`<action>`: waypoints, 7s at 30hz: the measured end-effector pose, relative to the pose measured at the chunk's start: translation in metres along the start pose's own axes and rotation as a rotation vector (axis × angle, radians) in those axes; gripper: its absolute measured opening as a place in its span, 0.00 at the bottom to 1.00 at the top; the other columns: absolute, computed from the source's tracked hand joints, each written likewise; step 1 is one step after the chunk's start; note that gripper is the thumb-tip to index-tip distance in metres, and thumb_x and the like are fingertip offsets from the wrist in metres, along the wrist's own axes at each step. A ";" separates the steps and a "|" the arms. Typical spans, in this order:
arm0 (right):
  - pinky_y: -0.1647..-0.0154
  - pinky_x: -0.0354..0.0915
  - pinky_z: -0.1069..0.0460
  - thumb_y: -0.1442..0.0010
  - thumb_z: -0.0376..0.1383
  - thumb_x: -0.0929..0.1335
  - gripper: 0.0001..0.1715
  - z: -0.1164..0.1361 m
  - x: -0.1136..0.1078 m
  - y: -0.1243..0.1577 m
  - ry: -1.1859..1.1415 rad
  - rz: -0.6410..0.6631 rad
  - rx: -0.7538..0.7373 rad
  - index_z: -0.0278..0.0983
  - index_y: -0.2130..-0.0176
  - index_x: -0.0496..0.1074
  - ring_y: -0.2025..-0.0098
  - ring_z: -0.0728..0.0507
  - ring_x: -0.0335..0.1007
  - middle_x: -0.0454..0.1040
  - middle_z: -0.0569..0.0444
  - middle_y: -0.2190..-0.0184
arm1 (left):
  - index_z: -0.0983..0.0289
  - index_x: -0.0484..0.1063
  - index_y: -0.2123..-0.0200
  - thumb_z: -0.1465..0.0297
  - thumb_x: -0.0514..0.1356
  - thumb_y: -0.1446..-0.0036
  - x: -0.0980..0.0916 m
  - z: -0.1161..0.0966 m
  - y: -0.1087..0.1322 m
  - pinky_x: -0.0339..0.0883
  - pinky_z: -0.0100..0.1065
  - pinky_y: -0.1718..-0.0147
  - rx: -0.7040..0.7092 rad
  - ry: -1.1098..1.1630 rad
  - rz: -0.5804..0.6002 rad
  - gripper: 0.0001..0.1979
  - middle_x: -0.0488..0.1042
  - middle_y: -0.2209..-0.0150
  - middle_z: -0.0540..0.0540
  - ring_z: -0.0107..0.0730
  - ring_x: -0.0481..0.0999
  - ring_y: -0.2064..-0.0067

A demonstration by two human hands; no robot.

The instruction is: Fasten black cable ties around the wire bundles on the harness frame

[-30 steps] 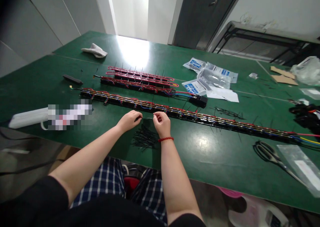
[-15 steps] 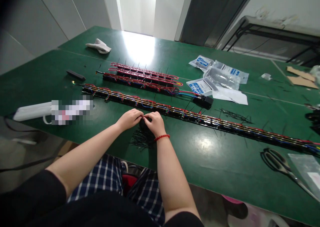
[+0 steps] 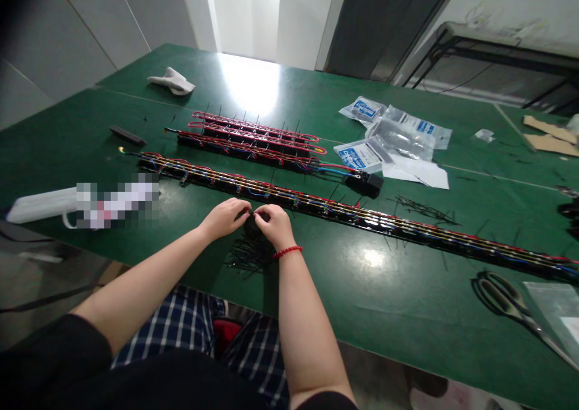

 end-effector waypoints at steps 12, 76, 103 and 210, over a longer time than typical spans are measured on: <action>0.63 0.68 0.51 0.46 0.45 0.68 0.12 -0.024 -0.005 -0.002 -0.416 -0.139 0.222 0.38 0.67 0.70 0.68 0.46 0.70 0.75 0.53 0.70 | 0.61 0.71 0.60 0.71 0.54 0.37 0.001 0.008 -0.001 0.69 0.40 0.55 -0.058 -0.076 -0.042 0.07 0.75 0.61 0.56 0.39 0.72 0.57; 0.65 0.66 0.52 0.45 0.40 0.69 0.08 -0.025 -0.016 -0.002 -0.452 -0.224 0.285 0.39 0.65 0.70 0.69 0.47 0.69 0.72 0.57 0.70 | 0.58 0.71 0.49 0.65 0.58 0.39 -0.004 0.011 -0.066 0.53 0.49 0.40 -0.109 -0.034 -0.156 0.16 0.78 0.50 0.55 0.44 0.73 0.48; 0.67 0.66 0.52 0.40 0.38 0.66 0.05 -0.018 -0.054 -0.023 -0.057 -0.541 0.038 0.40 0.62 0.70 0.71 0.48 0.67 0.72 0.57 0.69 | 0.58 0.70 0.48 0.67 0.59 0.43 -0.006 0.009 -0.065 0.54 0.49 0.41 -0.094 -0.007 -0.143 0.18 0.77 0.50 0.55 0.45 0.73 0.49; 0.56 0.65 0.47 0.37 0.37 0.67 0.07 -0.008 -0.051 -0.043 0.398 -0.512 -0.125 0.39 0.64 0.75 0.61 0.43 0.71 0.78 0.52 0.66 | 0.55 0.68 0.43 0.72 0.59 0.47 -0.002 0.004 -0.069 0.42 0.51 0.32 -0.007 0.008 -0.138 0.26 0.73 0.43 0.52 0.43 0.68 0.40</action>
Point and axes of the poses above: each hand's wrist, its own y-axis away from the middle knuckle, its own x-axis out of the palm, z = x × y, the point moved 7 cm from there along -y, towards the middle knuckle
